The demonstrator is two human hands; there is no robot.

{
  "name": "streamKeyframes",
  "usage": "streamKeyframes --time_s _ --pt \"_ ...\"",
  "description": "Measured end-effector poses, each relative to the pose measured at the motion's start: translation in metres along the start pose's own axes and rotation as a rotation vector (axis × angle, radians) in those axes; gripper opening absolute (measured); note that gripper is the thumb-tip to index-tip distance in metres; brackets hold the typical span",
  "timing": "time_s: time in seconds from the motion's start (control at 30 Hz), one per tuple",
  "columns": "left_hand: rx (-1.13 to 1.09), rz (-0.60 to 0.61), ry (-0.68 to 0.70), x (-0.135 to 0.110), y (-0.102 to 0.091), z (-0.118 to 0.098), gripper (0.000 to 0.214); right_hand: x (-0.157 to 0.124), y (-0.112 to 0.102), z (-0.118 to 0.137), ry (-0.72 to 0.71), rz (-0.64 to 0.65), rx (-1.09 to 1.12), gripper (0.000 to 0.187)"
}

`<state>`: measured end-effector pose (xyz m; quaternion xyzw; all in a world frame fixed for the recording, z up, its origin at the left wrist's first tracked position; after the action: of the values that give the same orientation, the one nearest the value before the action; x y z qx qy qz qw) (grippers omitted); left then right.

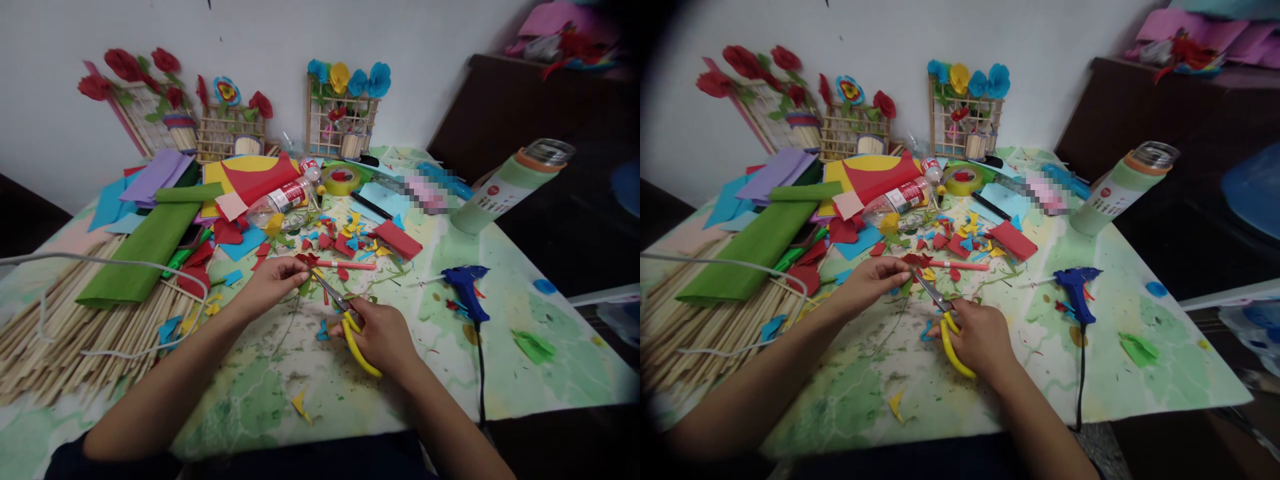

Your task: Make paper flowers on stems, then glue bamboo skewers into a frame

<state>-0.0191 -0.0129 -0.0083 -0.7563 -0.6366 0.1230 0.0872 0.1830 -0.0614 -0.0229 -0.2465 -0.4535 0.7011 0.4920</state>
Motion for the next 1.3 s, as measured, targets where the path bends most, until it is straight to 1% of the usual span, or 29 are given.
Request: streamKeyframes --time_s 0.07,0.13,0.27,0.33,0.4,0.5,0.57,0.67,0.73,0.8,0.87,0.93,1.03,1.1,1.2,1.3 --pt "-0.001 -0.013 -0.009 0.0 0.0 0.0 0.024 0.0 -0.001 -0.001 0.006 -0.018 -0.006 0.027" --pt "-0.025 -0.026 -0.024 0.0 0.0 0.003 0.026 0.0 -0.003 -0.004 0.051 -0.052 -0.041 0.028" --pt "-0.132 -0.037 -0.074 0.001 0.0 0.008 0.031 0.002 -0.009 -0.018 0.247 -0.18 -0.162 0.036" --pt "-0.172 -0.044 -0.081 0.001 -0.001 0.01 0.034 0.003 -0.013 -0.026 0.314 -0.242 -0.19 0.039" --pt "-0.184 -0.055 -0.068 0.002 -0.002 0.01 0.037 0.004 -0.015 -0.032 0.333 -0.27 -0.194 0.043" --pt "-0.193 -0.057 -0.048 0.004 -0.003 0.016 0.036 0.006 -0.016 -0.039 0.334 -0.264 -0.189 0.049" --pt "-0.214 -0.08 -0.05 0.005 -0.005 0.023 0.032 0.006 -0.016 -0.042 0.34 -0.245 -0.185 0.045" --pt "-0.257 -0.153 -0.094 0.002 -0.01 0.034 0.03 0.006 -0.016 -0.045 0.339 -0.22 -0.173 0.038" --pt "-0.309 -0.18 -0.125 -0.002 -0.011 0.037 0.032 0.006 -0.016 -0.046 0.344 -0.229 -0.152 0.037" --pt "-0.386 -0.19 -0.138 -0.007 -0.009 0.035 0.035 0.006 -0.016 -0.046 0.351 -0.264 -0.112 0.04" --pt "-0.458 -0.204 -0.133 -0.011 -0.007 0.032 0.038 0.007 -0.015 -0.044 0.328 -0.315 -0.034 0.046" --pt "-0.507 -0.206 -0.119 -0.014 -0.003 0.028 0.04 0.007 -0.012 -0.038 0.265 -0.345 0.073 0.052" --pt "-0.56 -0.209 -0.111 -0.016 0.002 0.028 0.041 0.007 -0.004 -0.026 0.17 -0.307 0.173 0.057" --pt "-0.58 -0.215 -0.107 -0.016 0.005 0.03 0.04 0.005 0.001 -0.016 0.123 -0.249 0.159 0.06" --pt "-0.576 -0.209 -0.081 -0.017 0.006 0.031 0.038 0.002 0.005 -0.002 0.051 -0.173 0.066 0.063" --pt "-0.567 -0.204 -0.063 -0.017 0.007 0.03 0.035 0.001 0.006 0.004 0.012 -0.128 -0.004 0.066"
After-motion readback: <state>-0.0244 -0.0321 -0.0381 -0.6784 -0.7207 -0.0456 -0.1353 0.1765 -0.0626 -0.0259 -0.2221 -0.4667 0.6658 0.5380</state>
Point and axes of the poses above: each hand's wrist, its own x-axis towards the middle knuckle, its own y-axis out of the palm, z = x × y, the point moved 4 cm from there along x, towards the middle knuckle, and after that the axes turned 2 degrees about x, right-handed, at the moved point
